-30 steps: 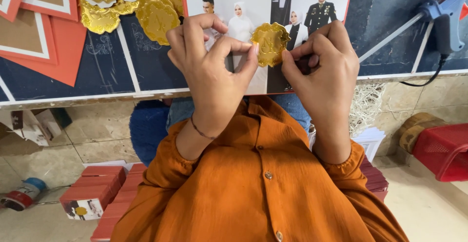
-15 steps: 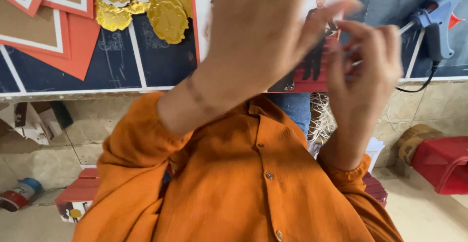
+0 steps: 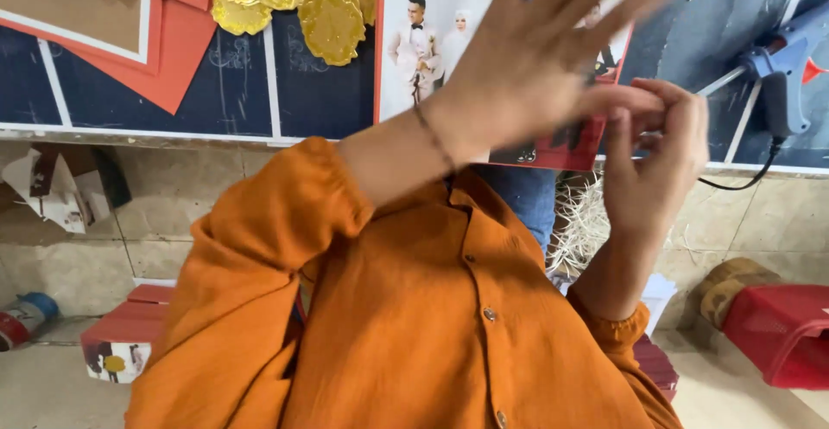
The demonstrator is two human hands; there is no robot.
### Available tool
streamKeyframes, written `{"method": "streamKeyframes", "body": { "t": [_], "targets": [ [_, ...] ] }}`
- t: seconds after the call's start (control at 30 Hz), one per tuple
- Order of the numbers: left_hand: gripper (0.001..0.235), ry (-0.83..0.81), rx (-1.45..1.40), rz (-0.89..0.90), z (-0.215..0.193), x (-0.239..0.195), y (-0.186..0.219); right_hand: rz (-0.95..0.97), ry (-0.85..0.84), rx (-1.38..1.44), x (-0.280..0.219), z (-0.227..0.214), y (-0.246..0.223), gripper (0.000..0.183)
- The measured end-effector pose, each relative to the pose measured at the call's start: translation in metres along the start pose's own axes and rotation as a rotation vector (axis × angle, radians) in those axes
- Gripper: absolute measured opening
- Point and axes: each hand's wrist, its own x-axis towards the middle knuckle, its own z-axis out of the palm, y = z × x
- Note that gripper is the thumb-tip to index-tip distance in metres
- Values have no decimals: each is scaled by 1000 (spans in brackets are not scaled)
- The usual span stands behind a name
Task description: Assembling wedding invitations by gluing decorative gold emblems onto printed cards using a hot glue gun.
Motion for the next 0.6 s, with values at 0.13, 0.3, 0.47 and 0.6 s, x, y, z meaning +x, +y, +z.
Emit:
{"method": "streamKeyframes", "body": {
  "t": [0.13, 0.3, 0.47, 0.6],
  "targets": [
    [114, -331, 78, 4, 6, -5, -13, 255, -68, 143, -3, 23, 18, 37],
    [81, 48, -918, -149, -14, -28, -46, 496, -75, 562, -7, 23, 24, 25],
    [37, 270, -496, -533, -37, -112, -95, 521, -56, 550, -1, 14, 27, 16],
    [25, 272, -339, -672, -25, -151, -98, 623, -97, 578, 2, 3, 38, 7]
  ]
}}
